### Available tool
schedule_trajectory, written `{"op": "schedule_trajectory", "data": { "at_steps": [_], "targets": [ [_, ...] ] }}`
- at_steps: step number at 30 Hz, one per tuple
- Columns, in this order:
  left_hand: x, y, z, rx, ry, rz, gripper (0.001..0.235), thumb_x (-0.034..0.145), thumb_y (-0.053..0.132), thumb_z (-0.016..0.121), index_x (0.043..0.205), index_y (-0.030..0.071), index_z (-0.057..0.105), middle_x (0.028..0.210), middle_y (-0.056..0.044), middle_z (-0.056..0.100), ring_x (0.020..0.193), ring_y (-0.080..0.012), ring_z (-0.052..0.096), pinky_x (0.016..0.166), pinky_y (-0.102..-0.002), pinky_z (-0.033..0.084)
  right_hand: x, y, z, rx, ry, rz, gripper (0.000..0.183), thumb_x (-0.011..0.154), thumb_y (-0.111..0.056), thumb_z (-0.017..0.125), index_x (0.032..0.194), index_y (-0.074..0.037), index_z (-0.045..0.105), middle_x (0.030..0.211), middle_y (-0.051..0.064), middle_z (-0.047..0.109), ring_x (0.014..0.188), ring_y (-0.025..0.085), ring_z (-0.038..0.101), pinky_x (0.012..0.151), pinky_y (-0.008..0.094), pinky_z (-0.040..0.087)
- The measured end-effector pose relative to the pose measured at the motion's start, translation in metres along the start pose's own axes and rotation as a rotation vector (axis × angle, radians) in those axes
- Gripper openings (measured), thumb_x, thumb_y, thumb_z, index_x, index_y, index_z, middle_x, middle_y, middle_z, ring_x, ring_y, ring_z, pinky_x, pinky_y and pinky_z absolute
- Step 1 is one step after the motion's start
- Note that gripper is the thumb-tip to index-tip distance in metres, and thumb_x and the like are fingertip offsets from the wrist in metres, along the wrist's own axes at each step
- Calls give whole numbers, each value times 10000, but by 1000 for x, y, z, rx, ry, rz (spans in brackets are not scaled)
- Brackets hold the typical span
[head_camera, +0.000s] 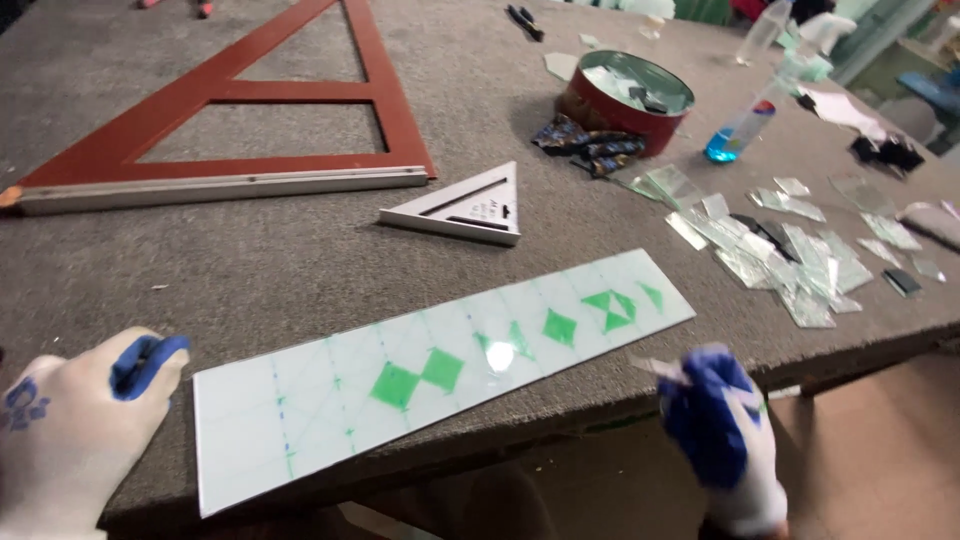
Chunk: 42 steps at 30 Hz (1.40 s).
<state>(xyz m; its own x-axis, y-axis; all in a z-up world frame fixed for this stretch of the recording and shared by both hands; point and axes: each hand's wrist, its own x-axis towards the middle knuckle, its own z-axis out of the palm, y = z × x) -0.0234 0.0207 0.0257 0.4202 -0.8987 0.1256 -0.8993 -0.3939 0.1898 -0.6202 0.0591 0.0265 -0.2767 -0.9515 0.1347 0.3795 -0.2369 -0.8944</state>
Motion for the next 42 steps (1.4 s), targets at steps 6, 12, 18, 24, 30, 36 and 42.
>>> {"op": "schedule_trajectory", "data": {
  "at_steps": [6, 12, 18, 24, 30, 36, 42],
  "targets": [
    [7, -4, 11, 15, 56, 12, 343, 1073, 672, 603, 1119, 396, 802, 834, -209, 808, 1023, -378, 782, 925, -423, 604, 53, -18, 33, -318, -82, -19, 121, 1093, -77, 582, 1185, -21, 635, 952, 254, 740, 613, 196, 558, 547, 292, 432],
    [-2, 3, -9, -53, 187, 112, 253, 1010, 548, 701, 1061, 327, 813, 802, -179, 774, 871, -406, 749, 827, -468, 552, 71, 8, 14, -240, -44, 67, 162, 1119, -163, 620, 1232, -64, 680, 900, 184, 748, 551, 166, 618, 428, 273, 469],
    [-4, 11, -19, -123, 159, 57, 318, 1012, 564, 702, 904, 267, 744, 748, -146, 736, 847, -420, 726, 786, -510, 541, 72, 23, -1, -425, 87, -82, 119, 1165, -134, 634, 1078, -53, 633, 924, 37, 591, 787, 104, 609, 672, 230, 542],
    [5, 1, -13, -150, 75, 65, 126, 954, 353, 683, 1054, 341, 759, 796, -202, 751, 867, -481, 716, 773, -552, 517, 74, 27, -5, -214, 52, -32, 208, 1211, -270, 614, 1114, -88, 639, 841, 69, 576, 671, 144, 580, 595, 244, 474],
    [6, -3, -7, -148, 64, 46, 253, 946, 378, 683, 1178, 434, 766, 808, -196, 729, 867, -433, 723, 829, -495, 556, 73, 28, -25, -990, -100, -473, 256, 921, 171, 732, 1148, 62, 687, 1212, 161, 641, 974, 213, 660, 892, 289, 519],
    [-3, 13, -31, -218, 6, -39, 252, 989, 553, 644, 1111, 366, 761, 828, -188, 714, 952, -401, 716, 809, -524, 574, 72, 26, -17, -1051, -95, -498, 147, 992, 67, 744, 1111, -3, 695, 1245, 112, 676, 992, 189, 689, 919, 273, 539],
    [3, 8, -16, -256, 93, 85, 551, 897, 551, 763, 1416, 392, 669, 923, -75, 826, 1034, -395, 682, 983, -480, 547, 54, 6, 32, -409, 83, -57, 238, 1255, -300, 587, 1201, -80, 660, 951, 106, 651, 753, 135, 606, 593, 248, 450]
  ]
}}
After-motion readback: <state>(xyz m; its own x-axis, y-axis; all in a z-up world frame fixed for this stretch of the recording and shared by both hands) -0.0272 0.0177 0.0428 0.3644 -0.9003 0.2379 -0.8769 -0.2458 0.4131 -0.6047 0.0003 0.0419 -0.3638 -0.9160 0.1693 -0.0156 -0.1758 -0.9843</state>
